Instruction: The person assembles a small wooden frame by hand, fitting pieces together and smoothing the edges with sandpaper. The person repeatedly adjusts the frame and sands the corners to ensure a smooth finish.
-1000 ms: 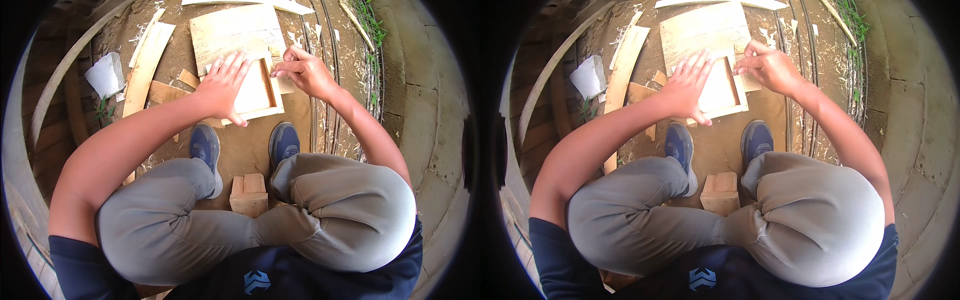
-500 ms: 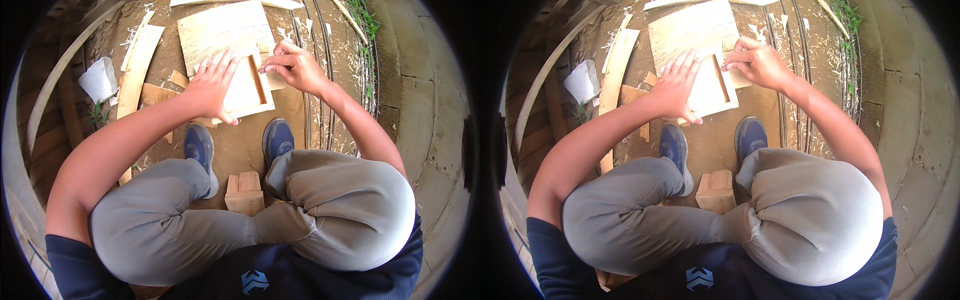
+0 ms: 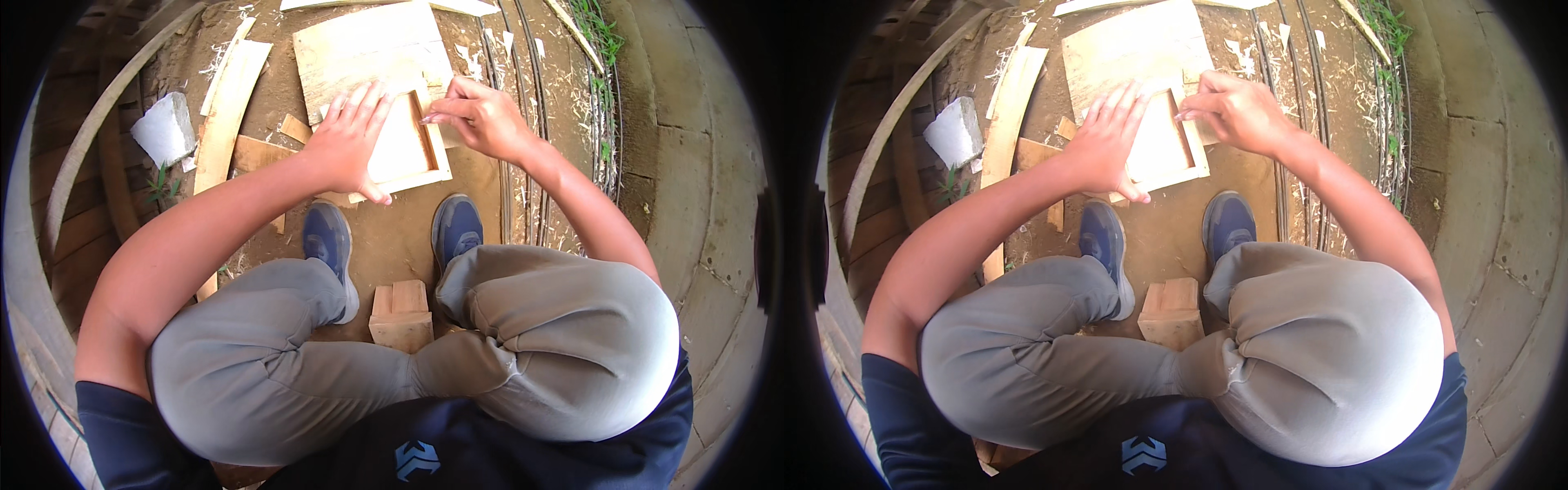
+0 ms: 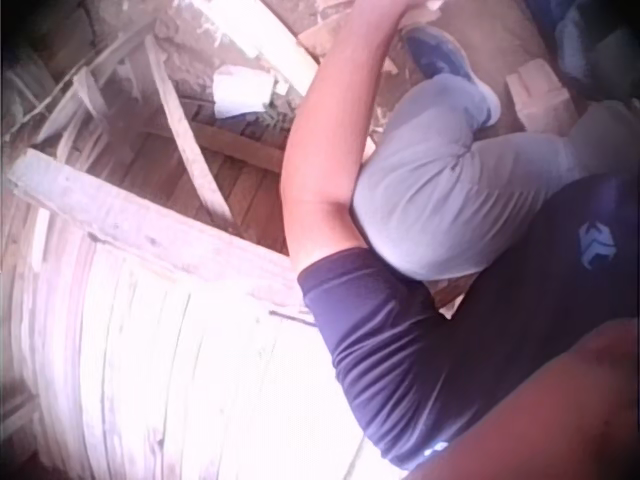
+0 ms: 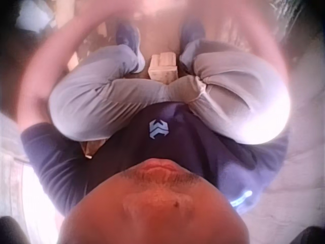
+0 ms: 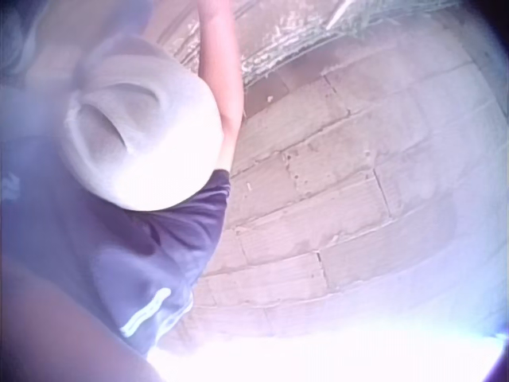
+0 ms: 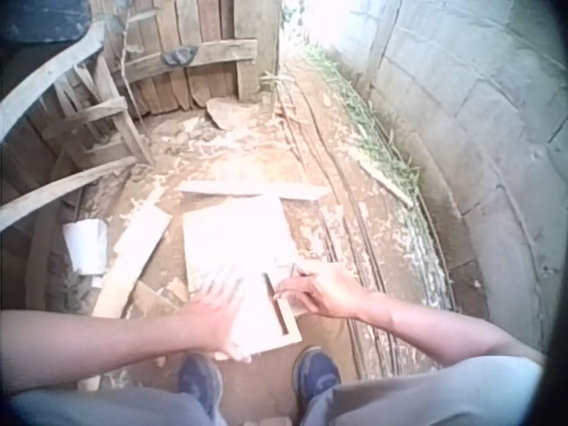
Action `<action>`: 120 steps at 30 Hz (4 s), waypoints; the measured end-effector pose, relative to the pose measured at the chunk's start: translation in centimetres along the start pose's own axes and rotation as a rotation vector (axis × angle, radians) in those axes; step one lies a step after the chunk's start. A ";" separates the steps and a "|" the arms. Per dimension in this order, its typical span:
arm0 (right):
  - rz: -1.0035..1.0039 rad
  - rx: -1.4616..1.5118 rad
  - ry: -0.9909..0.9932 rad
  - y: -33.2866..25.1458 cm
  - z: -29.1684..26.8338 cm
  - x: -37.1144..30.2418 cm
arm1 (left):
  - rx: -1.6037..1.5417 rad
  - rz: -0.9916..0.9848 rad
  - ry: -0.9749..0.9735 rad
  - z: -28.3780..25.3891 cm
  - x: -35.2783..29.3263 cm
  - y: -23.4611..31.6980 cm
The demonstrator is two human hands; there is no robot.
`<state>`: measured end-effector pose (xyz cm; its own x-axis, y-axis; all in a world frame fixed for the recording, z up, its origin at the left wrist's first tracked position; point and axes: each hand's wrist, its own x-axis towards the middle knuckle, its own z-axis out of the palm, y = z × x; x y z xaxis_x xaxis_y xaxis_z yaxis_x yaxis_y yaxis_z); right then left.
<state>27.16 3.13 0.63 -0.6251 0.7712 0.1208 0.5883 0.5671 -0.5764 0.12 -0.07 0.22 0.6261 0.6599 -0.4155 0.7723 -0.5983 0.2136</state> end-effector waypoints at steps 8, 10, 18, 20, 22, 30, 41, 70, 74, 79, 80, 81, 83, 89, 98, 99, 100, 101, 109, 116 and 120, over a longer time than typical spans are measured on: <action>0.039 -0.015 -0.003 0.5 0.5 -0.3 | 0.017 -0.005 -0.005 -0.1 0.1 0.0; 0.059 -0.044 -0.041 0.3 -0.5 -0.3 | -0.008 0.007 0.012 -0.1 -0.1 -0.1; 0.073 0.023 0.041 -0.6 -0.7 1.4 | 0.025 -0.014 -0.020 0.0 0.2 0.0; 0.055 0.025 -0.017 -0.6 0.2 1.2 | 0.036 -0.022 -0.029 0.0 0.1 0.0; 0.037 0.040 -0.021 -0.1 0.9 0.2 | 0.049 -0.029 -0.042 -0.2 0.0 0.2; -0.057 -0.174 -0.067 1.8 -3.3 0.8 | 0.051 -0.032 -0.082 -0.6 0.0 0.2; -0.096 -0.018 -0.066 0.4 0.0 0.7 | 0.051 -0.035 -0.079 -0.6 0.0 0.3; -0.014 -0.079 -0.193 0.0 -0.6 1.2 | 0.029 -0.026 -0.054 -0.4 0.0 0.0; 0.186 -0.124 -0.213 5.7 -4.7 -0.5 | 0.029 -0.008 -0.032 -0.1 0.4 0.3; 0.289 0.188 -0.135 1.2 -5.4 1.9 | 0.042 -0.029 -0.046 -0.4 0.1 0.1; 0.209 0.189 -0.160 0.9 -4.5 2.1 | 0.039 -0.029 -0.047 -0.4 0.1 0.2; 0.128 0.190 -0.183 0.8 -3.6 2.2 | 0.037 -0.029 -0.047 -0.4 0.1 0.2; 0.111 0.223 -0.187 0.8 -1.6 2.0 | 0.029 -0.018 -0.032 -0.3 0.3 0.1; 0.078 0.114 -0.108 2.2 0.5 0.7 | -0.027 0.021 0.025 0.2 0.1 0.0; -0.006 -0.038 -0.052 0.9 0.4 0.7 | 0.001 0.006 0.002 0.2 0.2 -0.1; -0.005 -0.037 -0.041 1.1 0.2 0.5 | -0.010 0.010 0.005 0.2 0.2 -0.2; 0.001 -0.066 -0.049 1.0 0.2 0.3 | -0.009 0.013 0.017 0.2 0.2 -0.2; -0.048 -0.059 -0.011 0.8 0.9 0.5 | -0.007 0.016 0.030 0.1 0.1 -0.3; -0.038 -0.079 0.074 1.0 0.9 -0.3 | -0.006 0.012 0.006 -0.1 0.0 0.0; -0.137 -0.066 0.036 1.3 0.8 0.2 | 0.019 0.017 -0.031 -0.3 0.2 0.0; -0.154 -0.079 0.074 0.2 1.4 0.9 | 0.061 -0.034 -0.108 -0.8 0.1 0.2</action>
<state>25.99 3.48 -0.53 -0.6732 0.6908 0.2636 0.5286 0.6989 -0.4817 0.46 0.25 0.93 0.5820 0.6295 -0.5149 0.7828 -0.6051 0.1451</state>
